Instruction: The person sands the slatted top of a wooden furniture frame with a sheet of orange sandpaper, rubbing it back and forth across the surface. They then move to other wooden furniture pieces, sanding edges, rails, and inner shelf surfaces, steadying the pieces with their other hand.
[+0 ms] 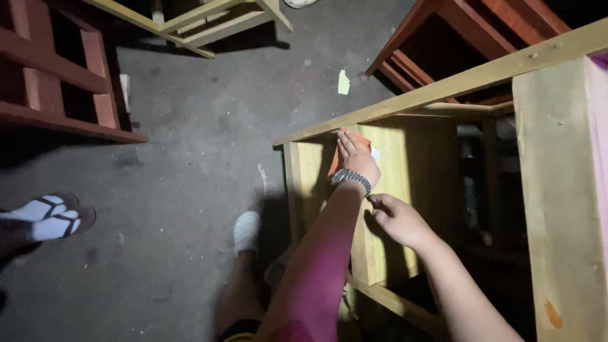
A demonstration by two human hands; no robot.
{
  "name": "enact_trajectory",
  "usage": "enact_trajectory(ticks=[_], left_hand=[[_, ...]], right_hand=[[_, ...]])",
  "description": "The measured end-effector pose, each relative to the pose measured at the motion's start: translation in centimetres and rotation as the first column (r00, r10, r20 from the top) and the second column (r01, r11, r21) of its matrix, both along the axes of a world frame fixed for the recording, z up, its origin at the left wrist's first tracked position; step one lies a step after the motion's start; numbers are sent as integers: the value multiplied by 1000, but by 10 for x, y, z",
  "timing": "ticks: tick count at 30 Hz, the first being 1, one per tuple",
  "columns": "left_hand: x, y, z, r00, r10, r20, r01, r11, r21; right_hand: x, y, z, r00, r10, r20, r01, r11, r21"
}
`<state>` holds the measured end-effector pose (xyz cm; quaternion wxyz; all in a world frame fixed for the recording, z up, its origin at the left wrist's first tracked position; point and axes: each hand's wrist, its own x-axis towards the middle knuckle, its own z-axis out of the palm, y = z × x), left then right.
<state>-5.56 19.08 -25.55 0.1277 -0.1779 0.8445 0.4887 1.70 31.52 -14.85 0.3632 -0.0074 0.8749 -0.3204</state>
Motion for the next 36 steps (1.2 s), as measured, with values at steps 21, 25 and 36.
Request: enact_trajectory(ticks=[21, 25, 36], left_hand=[[123, -72, -16, 990, 138, -43, -69, 714, 697], [153, -101, -22, 946, 230, -229, -46, 794, 606], [221, -157, -12, 974, 217, 57, -221, 883, 414]], right_hand=[[11, -26, 35, 965, -231, -124, 242, 967, 79], [-4, -39, 44, 633, 526, -568, -194, 818, 542], [-21, -98, 31, 189, 979, -78, -545, 171, 821]])
